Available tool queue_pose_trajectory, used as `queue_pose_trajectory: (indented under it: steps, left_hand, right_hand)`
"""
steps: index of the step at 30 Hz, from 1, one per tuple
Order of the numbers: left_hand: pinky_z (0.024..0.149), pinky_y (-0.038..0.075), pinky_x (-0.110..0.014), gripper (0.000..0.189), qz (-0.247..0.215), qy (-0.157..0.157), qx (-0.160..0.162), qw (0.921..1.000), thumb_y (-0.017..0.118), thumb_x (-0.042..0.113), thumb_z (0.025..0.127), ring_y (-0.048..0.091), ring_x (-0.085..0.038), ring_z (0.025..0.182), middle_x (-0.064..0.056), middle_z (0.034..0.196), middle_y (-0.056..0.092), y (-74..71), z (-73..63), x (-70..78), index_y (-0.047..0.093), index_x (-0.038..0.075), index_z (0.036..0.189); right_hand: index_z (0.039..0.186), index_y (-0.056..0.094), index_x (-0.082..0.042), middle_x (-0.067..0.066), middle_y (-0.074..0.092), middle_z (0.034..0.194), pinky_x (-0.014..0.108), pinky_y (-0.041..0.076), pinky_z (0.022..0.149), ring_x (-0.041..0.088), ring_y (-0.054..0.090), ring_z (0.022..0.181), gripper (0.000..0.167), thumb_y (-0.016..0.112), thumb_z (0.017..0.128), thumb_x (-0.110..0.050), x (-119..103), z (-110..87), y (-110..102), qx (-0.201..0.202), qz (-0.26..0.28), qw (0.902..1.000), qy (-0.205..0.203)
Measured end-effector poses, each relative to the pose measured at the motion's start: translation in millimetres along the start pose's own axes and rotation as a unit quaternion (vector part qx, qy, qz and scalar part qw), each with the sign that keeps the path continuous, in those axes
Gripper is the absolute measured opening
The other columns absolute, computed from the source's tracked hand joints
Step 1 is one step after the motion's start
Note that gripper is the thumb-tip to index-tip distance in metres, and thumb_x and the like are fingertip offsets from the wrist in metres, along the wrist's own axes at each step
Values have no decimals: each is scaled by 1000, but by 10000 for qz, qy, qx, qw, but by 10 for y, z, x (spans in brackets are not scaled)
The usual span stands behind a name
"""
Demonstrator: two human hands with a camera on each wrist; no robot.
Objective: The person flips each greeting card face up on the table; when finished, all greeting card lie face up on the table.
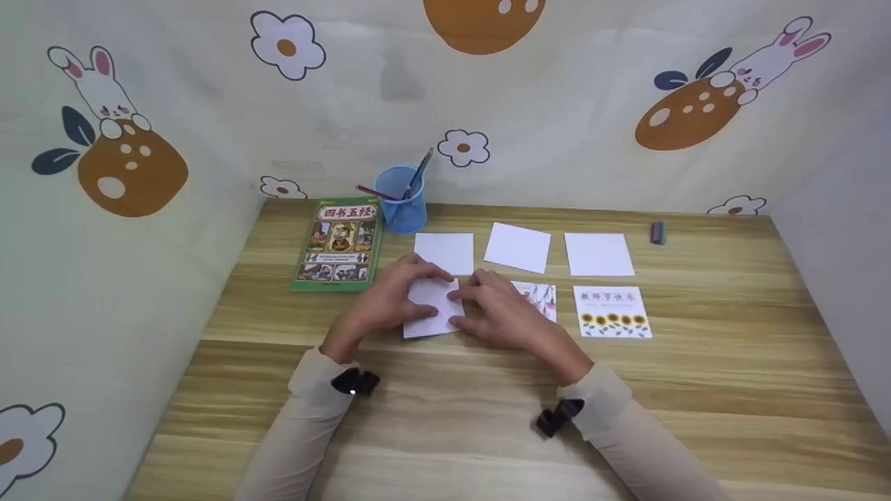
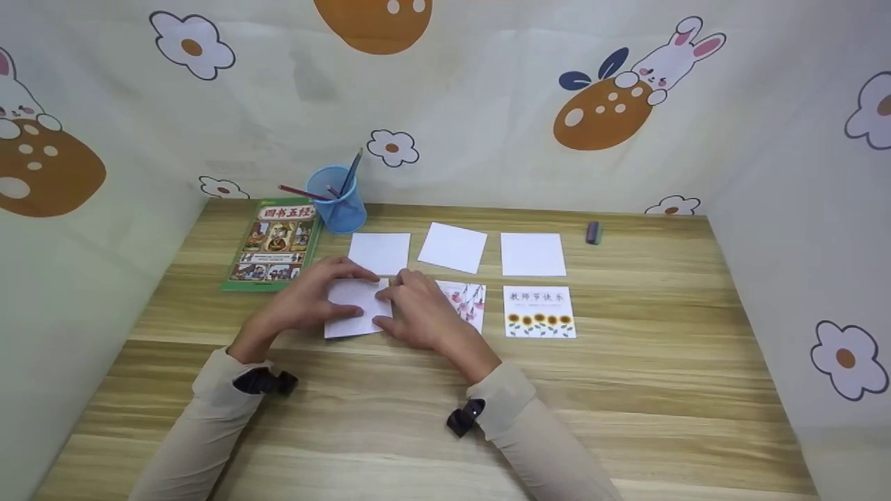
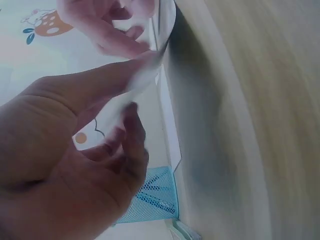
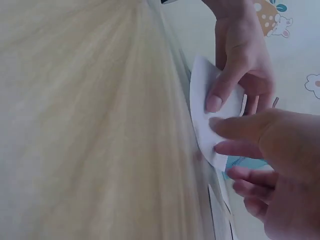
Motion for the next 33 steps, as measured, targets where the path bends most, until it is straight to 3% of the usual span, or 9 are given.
queue_pose_trajectory:
  steps: [4,8,13,17,22,25,28,31,33]
  left_hand:
    - [108,53,-54,57,-532,141,467,9974,91,18,88,62,-33,124,-12,133,70,-14,18,11,71,20,140]
    - [106,56,-53,59,-1363,100,770,9876,85,34,96,62,-33,123,-10,135,67,-14,40,31,63,22,149]
    - [105,60,-45,49,-2284,144,773,9704,69,42,107,71,-28,118,-7,131,65,-11,50,64,60,24,152]
    - [104,61,-45,49,-2458,270,698,9664,71,36,106,72,-28,117,-9,132,65,-5,58,47,60,21,151]
    - [100,62,-49,53,-1877,431,727,9786,82,19,99,71,-29,114,-14,135,64,19,66,14,63,13,148]
    - [108,56,-52,51,-1006,104,766,9919,85,14,94,62,-30,124,-13,139,58,33,50,5,68,16,142]
    - [120,45,-55,46,-246,-304,628,9973,88,14,90,50,-32,138,-10,143,52,44,32,4,71,19,133]
    - [124,42,-53,44,67,-390,342,9986,87,14,90,52,-32,142,-10,144,57,56,27,8,69,16,130]
    - [123,45,-51,45,159,-361,173,9991,86,14,92,58,-31,139,-9,141,64,67,29,3,68,13,133]
  right_hand:
    - [144,69,-10,2,73,108,36,58,89,15,67,98,51,70,106,-43,-3,8,-35,-112,789,9968,-10]
    - [157,57,-21,-4,77,118,37,62,96,10,73,106,59,65,107,-51,-7,7,-63,1,1702,9853,141]
    - [163,44,-36,-4,77,130,45,61,104,12,76,116,62,59,107,-59,-16,0,-66,135,2265,9739,114]
    - [161,48,-28,-2,76,133,43,62,102,13,75,117,60,57,109,-58,-18,10,-58,238,2422,9698,179]
    - [151,56,-9,9,75,130,34,65,90,17,75,110,48,66,108,-30,-11,24,-65,408,2451,9686,97]
    - [157,51,-10,10,75,125,28,63,84,15,74,104,58,71,102,-15,-1,24,-68,385,2373,9705,156]
    - [162,45,-18,8,74,109,29,60,73,13,71,89,71,76,98,-14,6,16,-65,330,2043,9778,324]
    - [158,50,-18,6,72,112,34,59,77,16,67,91,71,82,95,-16,13,12,-51,432,1357,9892,351]
    - [150,57,-15,6,69,124,38,60,90,19,67,105,64,85,93,-16,20,9,-39,554,921,9938,269]
Point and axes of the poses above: each hand's wrist, its own z-axis towards the middle knuckle, its own y-axis out of the palm, x = y × z, the point moved 1 cm from there along z, towards the middle knuckle
